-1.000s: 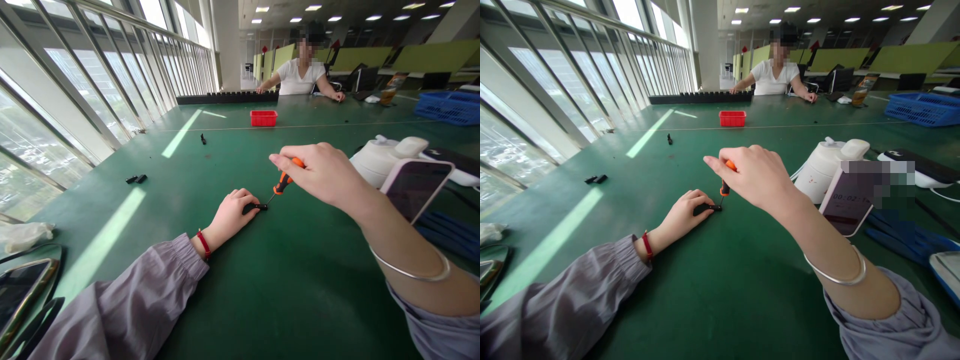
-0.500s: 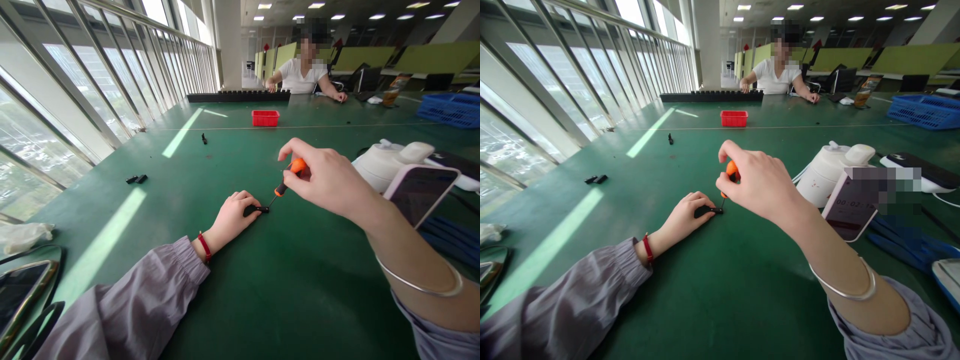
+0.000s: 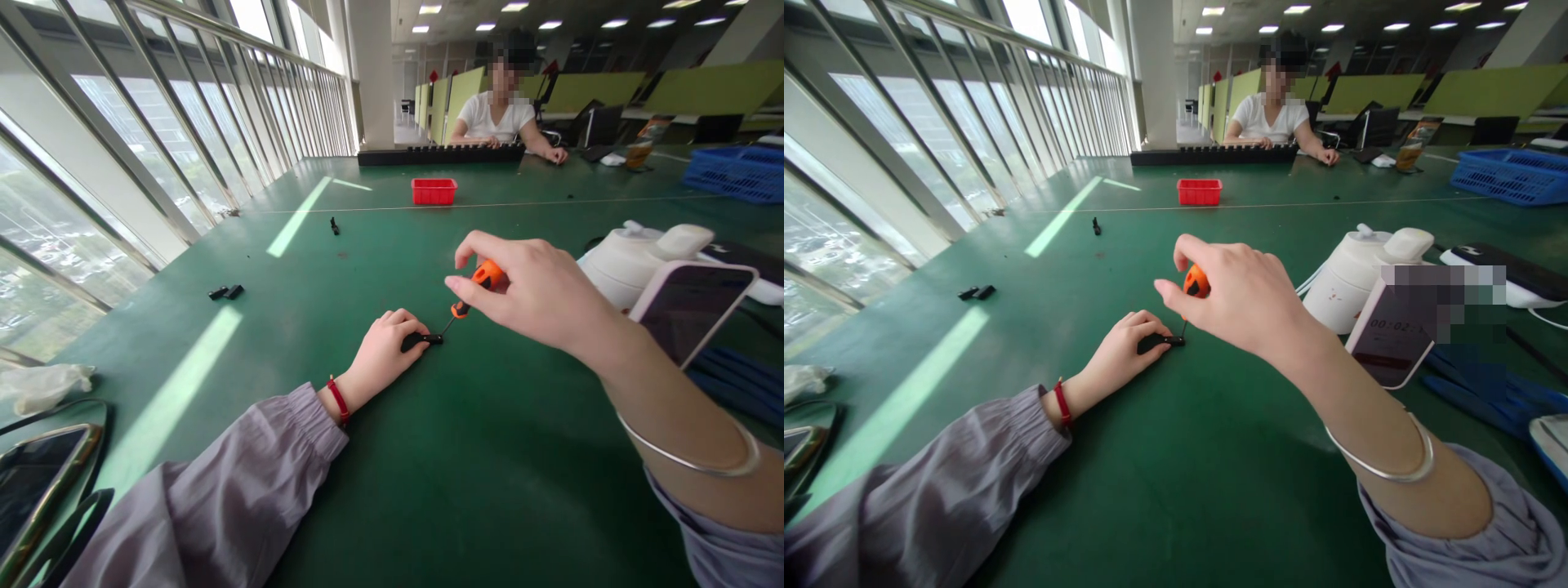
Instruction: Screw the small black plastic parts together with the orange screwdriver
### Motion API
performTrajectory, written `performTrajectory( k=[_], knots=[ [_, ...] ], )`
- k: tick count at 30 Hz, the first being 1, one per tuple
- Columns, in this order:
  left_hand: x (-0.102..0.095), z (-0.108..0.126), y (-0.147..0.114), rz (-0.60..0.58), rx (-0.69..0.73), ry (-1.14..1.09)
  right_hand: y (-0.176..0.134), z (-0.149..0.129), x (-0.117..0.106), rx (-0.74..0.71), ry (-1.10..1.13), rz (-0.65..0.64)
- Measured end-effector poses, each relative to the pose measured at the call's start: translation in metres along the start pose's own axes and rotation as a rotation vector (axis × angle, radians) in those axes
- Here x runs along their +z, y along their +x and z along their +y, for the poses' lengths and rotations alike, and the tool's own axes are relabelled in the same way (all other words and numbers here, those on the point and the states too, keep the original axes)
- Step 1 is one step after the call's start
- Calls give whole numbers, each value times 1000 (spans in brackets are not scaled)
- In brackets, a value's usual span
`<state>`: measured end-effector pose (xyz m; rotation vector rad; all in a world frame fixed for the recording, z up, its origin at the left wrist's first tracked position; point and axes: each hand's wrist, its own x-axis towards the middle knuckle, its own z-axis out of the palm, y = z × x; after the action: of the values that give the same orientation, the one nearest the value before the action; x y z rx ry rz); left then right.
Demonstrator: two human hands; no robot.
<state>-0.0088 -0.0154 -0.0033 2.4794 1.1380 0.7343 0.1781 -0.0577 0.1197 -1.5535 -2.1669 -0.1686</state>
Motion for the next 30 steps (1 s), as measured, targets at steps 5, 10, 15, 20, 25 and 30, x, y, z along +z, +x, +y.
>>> performTrajectory(
  k=[5,10,15,20,25,30],
  knots=[
    [1,-1,0,0,3,1,0,3,-2,20,-6,-12],
    [1,-1,0,-4,6,5,1,4,-3,32,16,-19],
    [1,-1,0,-4,9,19,2,2,1,95,-51,-36],
    [0,0,0,-9,12,28,2,2,3,56,23,45],
    [0,2,-1,-8,14,43,2,2,3,42,72,-27],
    [0,2,-1,-15,7,51,1,1,4,80,60,-7]
  ],
)
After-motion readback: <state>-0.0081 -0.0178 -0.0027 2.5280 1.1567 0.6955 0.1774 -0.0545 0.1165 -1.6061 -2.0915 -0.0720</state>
